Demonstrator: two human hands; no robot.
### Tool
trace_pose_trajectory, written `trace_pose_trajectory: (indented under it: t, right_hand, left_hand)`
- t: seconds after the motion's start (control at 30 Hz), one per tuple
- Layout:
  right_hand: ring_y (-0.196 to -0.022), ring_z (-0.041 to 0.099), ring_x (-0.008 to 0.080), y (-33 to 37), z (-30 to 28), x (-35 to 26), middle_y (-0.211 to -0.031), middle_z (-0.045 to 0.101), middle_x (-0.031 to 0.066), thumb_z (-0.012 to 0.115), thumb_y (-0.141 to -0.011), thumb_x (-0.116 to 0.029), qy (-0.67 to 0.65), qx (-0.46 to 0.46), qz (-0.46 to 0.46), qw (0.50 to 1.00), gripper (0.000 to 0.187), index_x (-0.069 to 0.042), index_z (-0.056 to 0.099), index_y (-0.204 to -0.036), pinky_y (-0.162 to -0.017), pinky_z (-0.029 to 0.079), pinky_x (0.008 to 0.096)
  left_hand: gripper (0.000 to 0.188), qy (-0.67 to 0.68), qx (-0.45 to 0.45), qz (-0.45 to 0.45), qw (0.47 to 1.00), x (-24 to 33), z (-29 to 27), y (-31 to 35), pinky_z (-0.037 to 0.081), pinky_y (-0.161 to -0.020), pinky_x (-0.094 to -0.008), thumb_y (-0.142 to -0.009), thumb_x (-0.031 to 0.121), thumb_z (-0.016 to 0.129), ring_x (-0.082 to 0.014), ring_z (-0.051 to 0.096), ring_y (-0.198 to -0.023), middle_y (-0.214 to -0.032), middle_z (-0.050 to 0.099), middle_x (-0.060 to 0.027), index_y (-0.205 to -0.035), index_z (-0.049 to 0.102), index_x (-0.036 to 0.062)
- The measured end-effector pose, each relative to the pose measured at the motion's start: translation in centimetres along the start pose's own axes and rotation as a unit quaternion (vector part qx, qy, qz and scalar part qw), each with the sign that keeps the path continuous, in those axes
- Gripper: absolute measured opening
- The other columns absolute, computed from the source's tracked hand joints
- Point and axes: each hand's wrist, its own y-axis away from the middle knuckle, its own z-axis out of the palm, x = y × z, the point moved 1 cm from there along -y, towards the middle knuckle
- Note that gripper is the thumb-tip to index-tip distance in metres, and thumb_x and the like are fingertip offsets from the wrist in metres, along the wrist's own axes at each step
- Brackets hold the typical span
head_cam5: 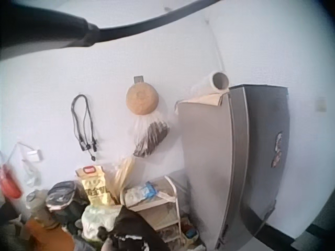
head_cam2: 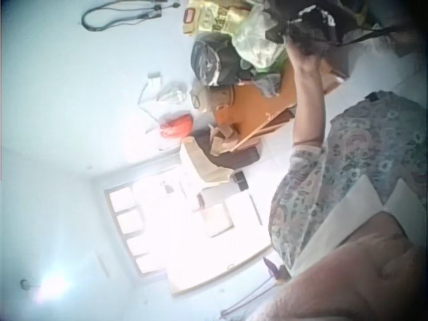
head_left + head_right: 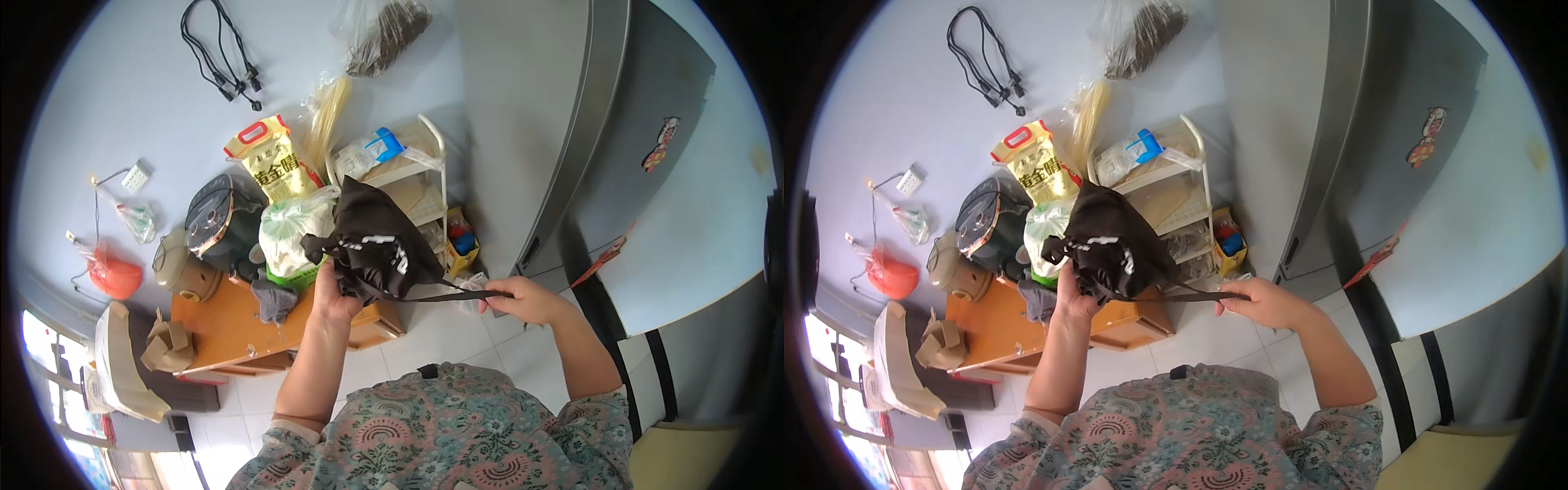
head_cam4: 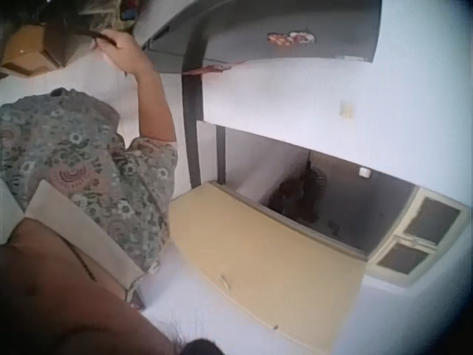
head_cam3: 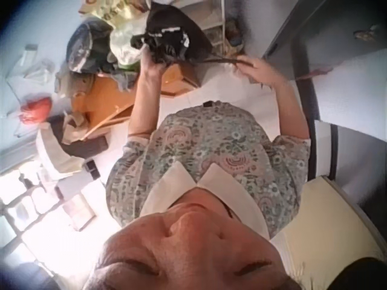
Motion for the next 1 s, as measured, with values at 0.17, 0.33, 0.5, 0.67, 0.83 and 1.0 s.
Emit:
trace_pose_trajectory:
  t: [0.17,0.33,0.5,0.67,0.83,1.0]
  right_hand:
    - [-0.069,0.060,0.0223,1.2,3.6,-7.1,-0.082,0.062,0.0068,0.058,-0.084,-0.014,0.284,0.221,-0.121,0.925,0.018,-0.010,0.062,-0.102,-0.059,0.045,0.0338]
    - [-0.069,0.060,0.0297,0.5,3.8,-11.2,-0.078,0.066,0.0093,0.060,-0.084,-0.028,0.305,0.168,-0.070,0.935,0.019,-0.009,0.066,-0.082,-0.060,0.046,0.0383]
    - [-0.052,0.038,0.0140,0.5,-0.1,-9.2,-0.052,0.041,0.0024,0.049,-0.086,-0.026,0.053,0.276,0.135,0.950,0.037,-0.002,0.051,-0.058,-0.050,0.032,0.0292]
    - [-0.045,0.017,0.0070,7.6,-0.9,-3.2,-0.050,0.023,-0.0055,0.040,-0.092,-0.030,-0.207,0.347,0.172,0.899,0.046,-0.009,0.042,-0.051,-0.044,0.015,0.0249]
    - [-0.044,0.019,0.0068,16.0,1.0,0.9,-0.049,0.024,-0.0060,0.039,-0.094,-0.029,-0.318,0.364,0.095,0.870,0.046,-0.009,0.040,-0.053,-0.042,0.015,0.0242]
    - [-0.045,0.023,0.0071,30.8,0.5,2.7,-0.050,0.032,-0.0039,0.044,-0.092,-0.028,-0.239,0.534,0.082,0.807,0.044,-0.005,0.047,-0.055,-0.045,0.019,0.0243]
  left_hand:
    - [0.027,-0.084,-0.097,0.062,0.990,1.5,-1.9,-4.6,0.044,-0.095,-0.0409,-0.092,0.021,0.048,-0.0264,0.056,-0.106,-0.115,0.059,-0.0086,-0.114,0.054,0.0069]
    - [0.030,-0.376,-0.160,0.145,0.901,-1.8,-3.2,-7.3,0.046,-0.087,-0.0297,-0.086,0.002,0.052,-0.0174,0.056,-0.096,-0.106,0.059,-0.0063,-0.116,0.052,0.0037]
    - [0.039,-0.379,-0.317,-0.058,0.867,-7.7,-1.3,-6.1,0.046,-0.087,-0.0310,-0.077,0.000,0.062,-0.0166,0.057,-0.097,-0.103,0.061,-0.0056,-0.115,0.053,0.0027]
    - [0.049,-0.238,-0.427,-0.307,0.816,-12.2,-0.1,-5.0,0.050,-0.087,-0.0358,-0.072,0.000,0.059,-0.0249,0.061,-0.099,-0.111,0.060,-0.0112,-0.121,0.050,0.0002]
    - [0.054,-0.252,-0.474,-0.437,0.721,-19.6,0.9,-1.4,0.051,-0.087,-0.0374,-0.070,0.004,0.060,-0.0269,0.061,-0.101,-0.114,0.059,-0.0136,-0.123,0.048,-0.0004]
    - [0.049,-0.311,-0.432,-0.451,0.717,-29.5,5.2,1.8,0.046,-0.094,-0.0376,-0.074,0.002,0.055,-0.0243,0.057,-0.108,-0.116,0.058,-0.0115,-0.123,0.049,0.0002]
